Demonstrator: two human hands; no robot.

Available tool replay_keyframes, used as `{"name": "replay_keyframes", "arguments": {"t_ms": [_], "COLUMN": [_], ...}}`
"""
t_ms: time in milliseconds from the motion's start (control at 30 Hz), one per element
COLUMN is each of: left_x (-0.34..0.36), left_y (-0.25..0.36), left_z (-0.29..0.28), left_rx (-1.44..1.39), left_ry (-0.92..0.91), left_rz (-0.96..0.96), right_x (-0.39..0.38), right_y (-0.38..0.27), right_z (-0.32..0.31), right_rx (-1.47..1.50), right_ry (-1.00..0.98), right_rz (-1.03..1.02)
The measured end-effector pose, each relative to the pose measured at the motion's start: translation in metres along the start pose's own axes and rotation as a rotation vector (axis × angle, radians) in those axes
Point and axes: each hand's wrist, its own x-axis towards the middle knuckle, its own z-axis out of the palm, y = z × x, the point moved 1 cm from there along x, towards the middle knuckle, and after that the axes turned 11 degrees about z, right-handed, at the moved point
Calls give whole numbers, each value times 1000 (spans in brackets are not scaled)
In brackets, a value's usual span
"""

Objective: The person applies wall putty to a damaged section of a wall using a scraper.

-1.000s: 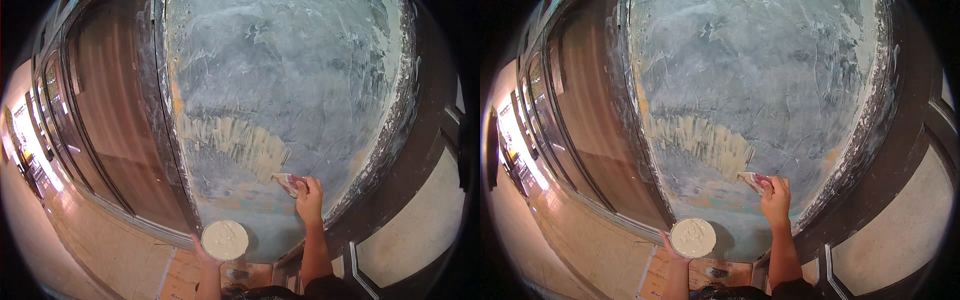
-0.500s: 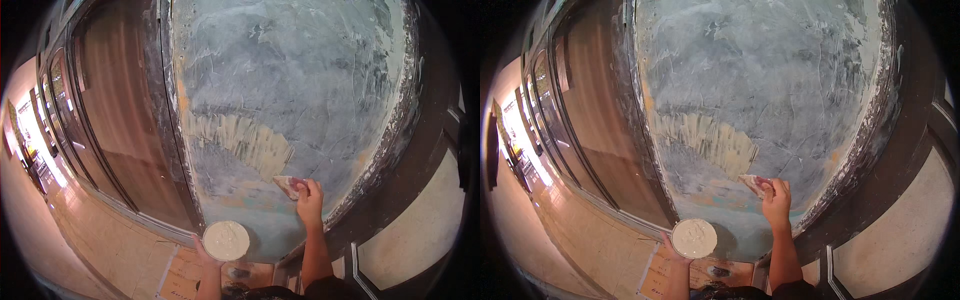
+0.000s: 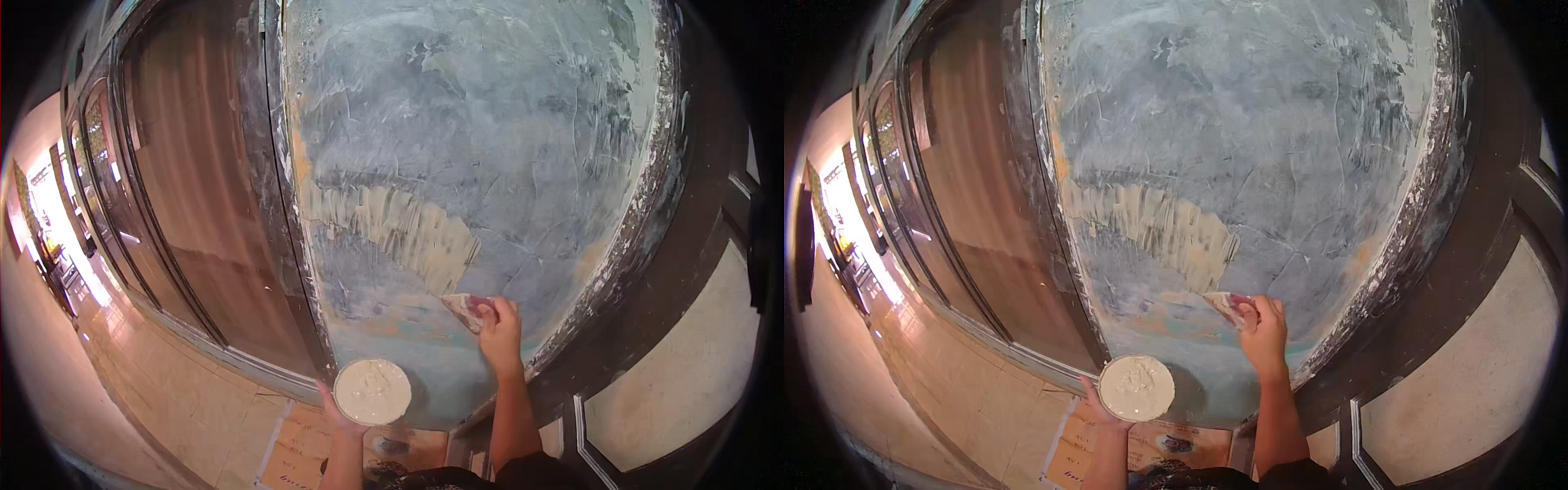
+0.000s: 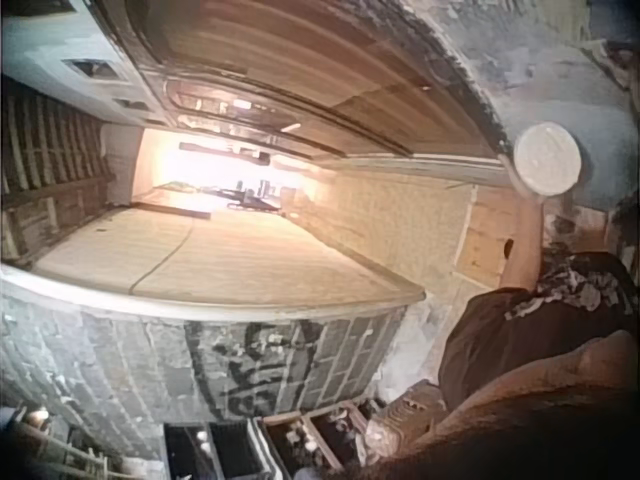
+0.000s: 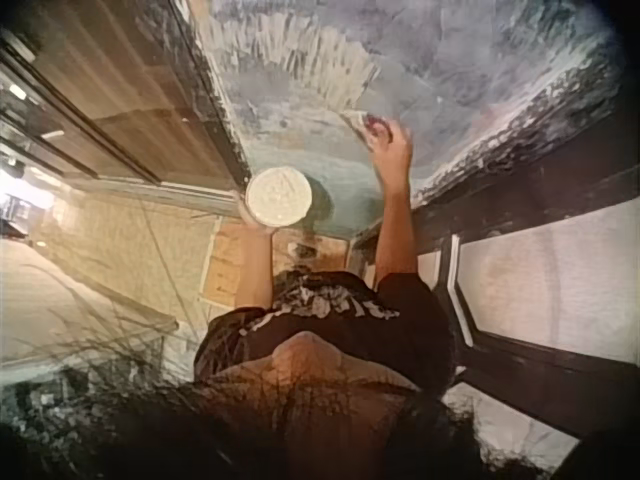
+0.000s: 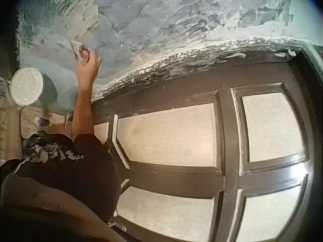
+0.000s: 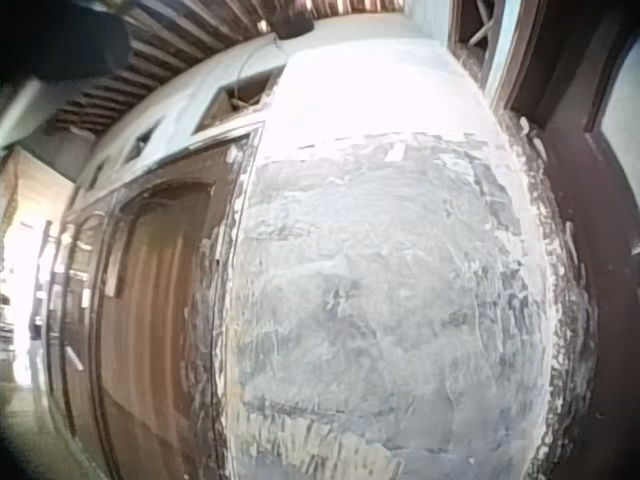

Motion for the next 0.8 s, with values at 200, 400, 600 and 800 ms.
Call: {"name": "replay_keyframes", "arguments": {"t_ms": [200,400,600,800], "left_x": [-1,1,-1,2], "left_y": [0,-2,-2,2], "left_z": [3,1,1,1], "left_rx": [-13,-4,9,2], "left_ry": [-23,-15,28,2], "left_rz": [8,-22,3,-9], "right_x": [13,11,12,17], "right_y": [-7,-8,-1,-12], "right_z": [0,-9,-5,-16], "right_rx": [-75,-25,-105,13], "right_ry": [83,9,65,74], "right_rz": [-84,-36,-151,-44]}}
